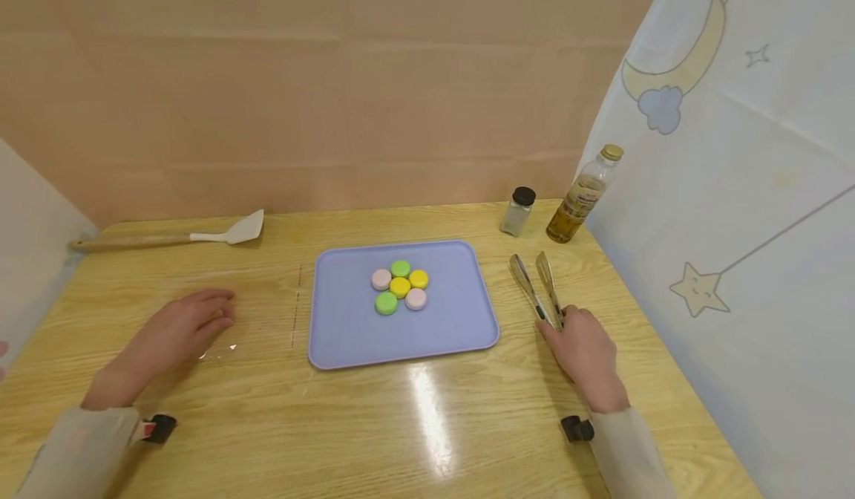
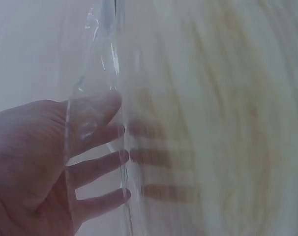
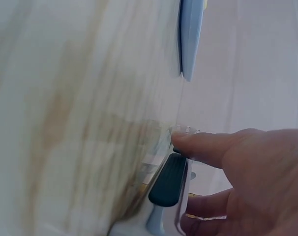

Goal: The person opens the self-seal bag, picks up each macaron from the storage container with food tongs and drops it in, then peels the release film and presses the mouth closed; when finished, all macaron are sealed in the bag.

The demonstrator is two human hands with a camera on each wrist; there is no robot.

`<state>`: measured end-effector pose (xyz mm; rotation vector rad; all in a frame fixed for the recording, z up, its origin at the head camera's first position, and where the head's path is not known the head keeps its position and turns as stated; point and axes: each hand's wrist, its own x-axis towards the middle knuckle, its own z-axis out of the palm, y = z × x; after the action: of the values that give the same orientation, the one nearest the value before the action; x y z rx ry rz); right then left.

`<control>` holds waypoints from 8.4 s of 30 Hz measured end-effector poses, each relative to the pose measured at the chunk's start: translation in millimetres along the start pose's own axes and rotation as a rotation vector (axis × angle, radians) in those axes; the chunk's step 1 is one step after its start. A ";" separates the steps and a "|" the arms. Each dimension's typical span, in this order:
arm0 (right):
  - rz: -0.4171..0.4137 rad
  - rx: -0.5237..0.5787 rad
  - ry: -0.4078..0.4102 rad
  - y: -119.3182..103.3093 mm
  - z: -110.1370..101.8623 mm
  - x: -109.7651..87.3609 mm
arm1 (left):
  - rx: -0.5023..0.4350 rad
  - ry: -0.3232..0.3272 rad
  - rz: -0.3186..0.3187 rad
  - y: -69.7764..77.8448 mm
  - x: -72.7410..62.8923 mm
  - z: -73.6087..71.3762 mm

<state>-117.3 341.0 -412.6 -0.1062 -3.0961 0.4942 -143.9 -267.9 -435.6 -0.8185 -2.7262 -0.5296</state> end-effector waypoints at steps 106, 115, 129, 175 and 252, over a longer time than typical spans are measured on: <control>-0.493 -0.067 0.161 -90.7 25.3 -15.5 | -0.090 0.074 -0.058 1.7 -2.9 -5.1; -0.502 -0.068 0.200 -87.2 22.6 -20.9 | -0.094 0.089 -0.041 2.7 -4.6 -5.7; -0.698 -0.040 0.237 -132.0 14.7 -13.6 | -0.086 0.101 -0.025 0.2 -4.4 -3.7; -0.979 -0.319 0.015 -280.6 69.2 51.3 | -0.119 0.061 -0.097 0.2 0.6 -9.7; -0.735 -0.114 0.138 -167.2 16.3 8.1 | -0.117 0.082 -0.068 -4.7 0.6 -9.4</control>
<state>-136.6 177.9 -376.0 0.9094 -2.7358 0.2574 -145.8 -275.1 -428.2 -0.7159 -2.6762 -0.7261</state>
